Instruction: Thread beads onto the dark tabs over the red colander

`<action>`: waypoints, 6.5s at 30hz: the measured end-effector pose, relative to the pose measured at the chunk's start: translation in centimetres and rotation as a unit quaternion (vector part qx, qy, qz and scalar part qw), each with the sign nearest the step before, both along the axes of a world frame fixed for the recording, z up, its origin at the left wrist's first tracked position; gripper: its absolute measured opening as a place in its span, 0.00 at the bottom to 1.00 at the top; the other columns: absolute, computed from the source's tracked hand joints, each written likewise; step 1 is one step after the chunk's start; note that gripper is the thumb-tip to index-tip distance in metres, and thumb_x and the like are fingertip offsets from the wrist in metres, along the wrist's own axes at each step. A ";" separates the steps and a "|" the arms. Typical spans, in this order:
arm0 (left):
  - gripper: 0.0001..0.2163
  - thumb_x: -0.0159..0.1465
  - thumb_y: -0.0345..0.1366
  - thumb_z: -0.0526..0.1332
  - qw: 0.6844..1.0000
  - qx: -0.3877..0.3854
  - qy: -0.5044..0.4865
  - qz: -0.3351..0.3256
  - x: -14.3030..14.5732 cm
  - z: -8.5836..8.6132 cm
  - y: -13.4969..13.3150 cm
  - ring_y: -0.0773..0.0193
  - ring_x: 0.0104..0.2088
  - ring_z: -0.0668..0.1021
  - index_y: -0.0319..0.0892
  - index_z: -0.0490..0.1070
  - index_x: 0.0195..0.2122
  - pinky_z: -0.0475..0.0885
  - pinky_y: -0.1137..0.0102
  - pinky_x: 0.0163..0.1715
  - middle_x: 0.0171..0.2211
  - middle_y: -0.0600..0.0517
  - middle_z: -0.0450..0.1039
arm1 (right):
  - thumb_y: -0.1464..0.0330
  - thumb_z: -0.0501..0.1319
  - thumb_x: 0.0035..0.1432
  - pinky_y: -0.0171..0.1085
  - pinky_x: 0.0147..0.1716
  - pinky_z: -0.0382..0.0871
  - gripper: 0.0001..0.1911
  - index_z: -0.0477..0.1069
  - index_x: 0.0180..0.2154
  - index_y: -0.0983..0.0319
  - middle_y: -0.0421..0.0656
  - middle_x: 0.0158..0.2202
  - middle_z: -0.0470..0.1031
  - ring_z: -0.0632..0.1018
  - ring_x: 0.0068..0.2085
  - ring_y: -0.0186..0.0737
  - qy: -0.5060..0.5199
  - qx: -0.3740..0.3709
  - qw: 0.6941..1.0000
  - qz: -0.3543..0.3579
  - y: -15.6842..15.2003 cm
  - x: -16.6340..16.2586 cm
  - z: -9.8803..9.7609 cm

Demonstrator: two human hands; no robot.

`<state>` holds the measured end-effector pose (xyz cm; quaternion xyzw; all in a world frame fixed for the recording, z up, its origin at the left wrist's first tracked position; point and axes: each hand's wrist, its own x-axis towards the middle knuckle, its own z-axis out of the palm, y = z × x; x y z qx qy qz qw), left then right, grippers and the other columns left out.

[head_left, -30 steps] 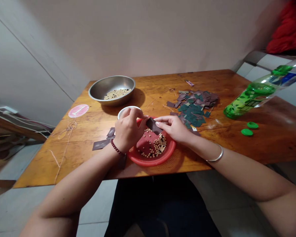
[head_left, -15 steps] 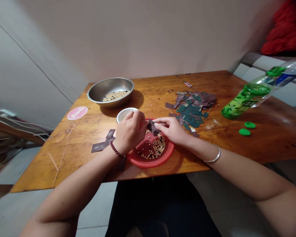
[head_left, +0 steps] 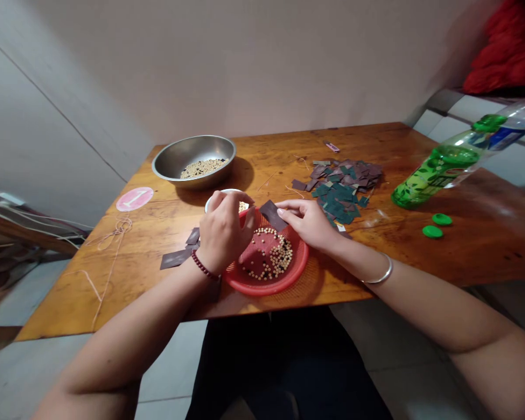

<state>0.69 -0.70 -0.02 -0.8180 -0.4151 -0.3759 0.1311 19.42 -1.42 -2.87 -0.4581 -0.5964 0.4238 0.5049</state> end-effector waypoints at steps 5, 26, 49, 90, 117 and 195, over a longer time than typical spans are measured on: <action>0.08 0.61 0.32 0.57 0.999 0.017 -0.023 0.019 -0.3 0.3 0.1 0.59 0.40 0.71 0.42 0.64 0.42 0.69 0.65 0.40 0.38 0.51 0.73 | 0.66 0.60 0.53 0.39 0.40 0.74 0.13 0.76 0.40 0.64 0.47 0.39 0.80 0.80 0.38 0.41 -0.003 -0.005 1.000 -0.004 0.2 0.1 -0.2; 0.16 0.54 0.53 0.61 0.962 -0.207 0.126 0.129 -5.2 -0.9 6.5 0.57 0.31 0.75 0.48 0.77 0.35 0.66 0.68 0.27 0.30 0.49 0.78 | 0.67 0.60 0.54 0.40 0.40 0.74 0.13 0.76 0.40 0.65 0.48 0.38 0.80 0.80 0.38 0.42 -0.005 -0.005 1.000 -0.023 0.2 0.0 -0.1; 0.10 0.57 0.47 0.59 0.906 -0.339 0.191 0.166 -3.8 1.1 5.2 0.58 0.34 0.77 0.53 0.77 0.33 0.67 0.69 0.30 0.33 0.53 0.78 | 0.66 0.60 0.53 0.40 0.39 0.74 0.14 0.76 0.40 0.66 0.49 0.38 0.80 0.80 0.37 0.42 -0.014 -0.007 0.999 -0.030 0.4 0.2 -0.3; 0.09 0.63 0.37 0.56 0.985 -0.058 0.064 -0.147 -0.6 0.4 1.0 0.65 0.37 0.72 0.45 0.73 0.42 0.68 0.68 0.40 0.36 0.51 0.75 | 0.71 0.58 0.55 0.38 0.40 0.75 0.12 0.76 0.41 0.63 0.45 0.40 0.80 0.80 0.39 0.39 -0.017 -0.006 0.999 0.040 -0.6 -0.5 0.0; 0.09 0.64 0.41 0.56 0.987 -0.039 0.120 -0.099 -0.4 0.2 1.1 0.61 0.38 0.70 0.43 0.73 0.35 0.68 0.66 0.40 0.35 0.51 0.73 | 0.68 0.58 0.57 0.40 0.43 0.74 0.13 0.75 0.43 0.62 0.45 0.42 0.79 0.79 0.40 0.40 -0.090 0.046 0.995 0.019 -0.9 -0.4 -0.7; 0.11 0.61 0.39 0.61 0.991 -0.009 0.062 -0.122 -0.2 -0.2 0.8 0.68 0.34 0.77 0.43 0.65 0.42 0.69 0.73 0.33 0.35 0.55 0.76 | 0.75 0.60 0.48 0.37 0.41 0.71 0.15 0.73 0.40 0.66 0.44 0.38 0.79 0.79 0.38 0.39 -0.033 0.004 0.996 0.084 -0.5 -0.4 0.1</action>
